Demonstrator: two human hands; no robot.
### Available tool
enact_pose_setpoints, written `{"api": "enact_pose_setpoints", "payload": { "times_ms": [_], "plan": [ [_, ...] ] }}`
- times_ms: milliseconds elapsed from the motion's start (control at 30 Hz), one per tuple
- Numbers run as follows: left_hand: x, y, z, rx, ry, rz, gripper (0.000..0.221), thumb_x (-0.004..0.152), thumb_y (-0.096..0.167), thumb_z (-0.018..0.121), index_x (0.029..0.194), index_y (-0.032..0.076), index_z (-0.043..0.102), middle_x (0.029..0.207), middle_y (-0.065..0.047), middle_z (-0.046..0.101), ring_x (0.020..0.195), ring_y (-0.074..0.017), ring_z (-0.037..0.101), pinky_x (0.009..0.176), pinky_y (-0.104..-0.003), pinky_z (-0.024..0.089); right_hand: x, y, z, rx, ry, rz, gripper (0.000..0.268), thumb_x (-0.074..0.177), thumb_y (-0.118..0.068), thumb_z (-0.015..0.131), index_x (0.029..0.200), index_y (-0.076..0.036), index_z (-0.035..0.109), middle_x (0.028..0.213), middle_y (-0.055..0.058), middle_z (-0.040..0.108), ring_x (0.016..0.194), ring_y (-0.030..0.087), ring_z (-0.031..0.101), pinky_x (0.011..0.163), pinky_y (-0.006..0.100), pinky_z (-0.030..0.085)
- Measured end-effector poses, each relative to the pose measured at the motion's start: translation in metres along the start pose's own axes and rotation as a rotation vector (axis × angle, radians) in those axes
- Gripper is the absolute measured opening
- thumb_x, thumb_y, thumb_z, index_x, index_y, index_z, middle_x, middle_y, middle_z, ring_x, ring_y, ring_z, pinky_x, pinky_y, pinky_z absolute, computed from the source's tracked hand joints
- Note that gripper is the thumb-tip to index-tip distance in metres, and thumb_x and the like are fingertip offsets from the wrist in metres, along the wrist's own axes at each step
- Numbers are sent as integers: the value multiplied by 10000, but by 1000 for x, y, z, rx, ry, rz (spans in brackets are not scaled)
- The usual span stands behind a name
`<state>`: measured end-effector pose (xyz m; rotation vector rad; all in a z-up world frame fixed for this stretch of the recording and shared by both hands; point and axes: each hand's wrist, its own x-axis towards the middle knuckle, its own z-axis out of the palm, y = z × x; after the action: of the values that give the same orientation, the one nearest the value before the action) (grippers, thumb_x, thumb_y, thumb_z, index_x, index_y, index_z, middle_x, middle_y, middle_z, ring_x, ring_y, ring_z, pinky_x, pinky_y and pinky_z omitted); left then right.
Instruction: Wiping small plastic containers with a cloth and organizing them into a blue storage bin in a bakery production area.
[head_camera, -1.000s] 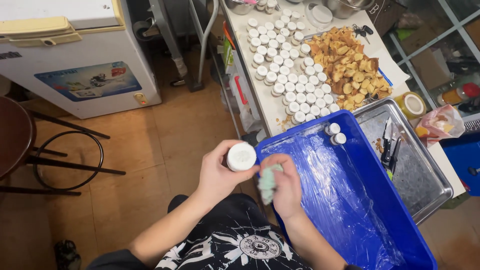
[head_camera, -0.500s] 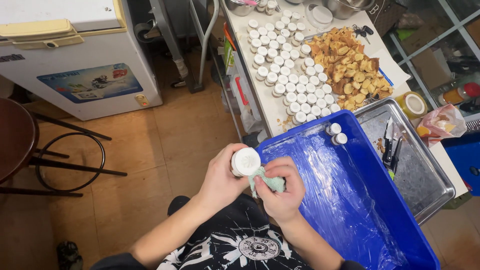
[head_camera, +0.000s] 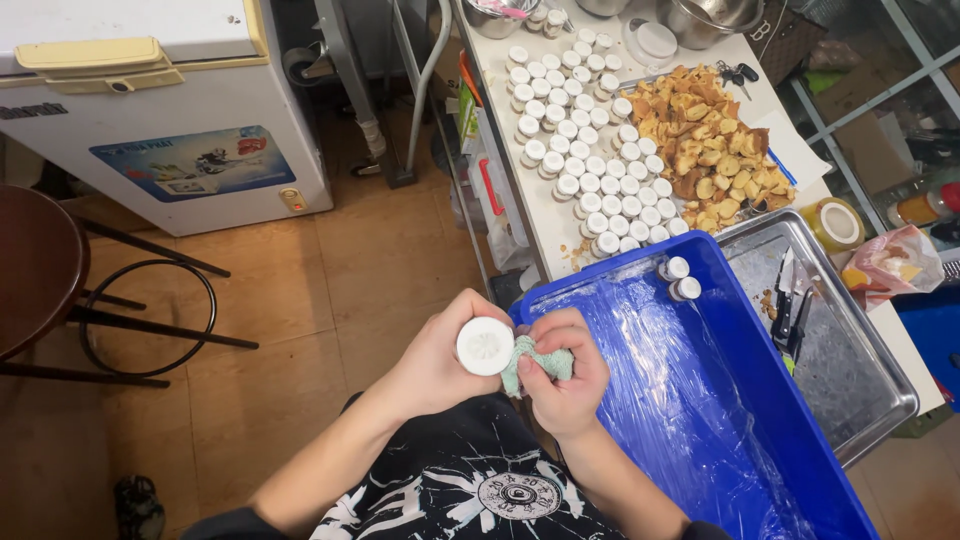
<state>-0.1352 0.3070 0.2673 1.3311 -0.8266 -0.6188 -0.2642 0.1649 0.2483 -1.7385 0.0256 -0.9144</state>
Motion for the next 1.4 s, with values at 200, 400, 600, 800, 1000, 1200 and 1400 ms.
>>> {"api": "enact_pose_setpoints", "payload": {
  "times_ms": [200,400,600,800,1000,1200,1400],
  "plan": [
    [5,8,-14,65,-171,68,464,671,18,827,1061,78,582,991,-43,686,948,-174,702,836,-307,559,4,4,-2,7,-8,21,202,898,26,711,995,-35,544,1089,124,588,987,185,615,964,360,558],
    [13,9,-25,169,-403,62,470,657,63,834,1034,72,554,972,-73,672,946,-244,685,807,-344,539,6,5,-5,48,-44,31,192,906,24,712,1004,-33,557,1102,127,581,1000,191,605,1000,383,567],
    [22,5,-31,213,-548,21,538,629,82,830,1065,61,516,998,-92,651,970,-276,670,827,-372,535,17,12,-8,23,-116,44,196,897,22,722,1006,-35,569,1094,124,596,1007,199,624,977,371,567],
    [33,-17,-24,220,-641,-20,571,668,100,839,1151,52,538,1009,-110,694,964,-265,716,835,-360,559,46,36,-14,-41,-95,68,220,867,40,713,1012,-30,562,1119,123,588,1035,211,614,926,330,533],
    [49,-52,4,27,-521,-99,500,708,94,870,1171,45,687,1027,-75,770,985,-157,726,905,-306,572,10,73,-91,530,122,316,126,932,41,668,913,-45,578,1027,144,656,861,186,648,595,271,511],
    [94,-62,58,52,-373,-49,728,713,62,860,1387,47,588,1098,-92,783,1032,-157,740,928,-305,567,-41,54,-107,-86,184,693,463,706,-57,891,1079,-20,621,948,126,652,800,166,611,634,263,498],
    [112,-91,140,157,-460,-85,1008,682,39,831,1564,62,344,1174,-114,756,1098,-243,740,947,-343,566,-26,34,-127,-239,254,520,597,672,-115,907,1219,-30,682,1099,41,663,1038,154,662,925,293,524]
  ]
}}
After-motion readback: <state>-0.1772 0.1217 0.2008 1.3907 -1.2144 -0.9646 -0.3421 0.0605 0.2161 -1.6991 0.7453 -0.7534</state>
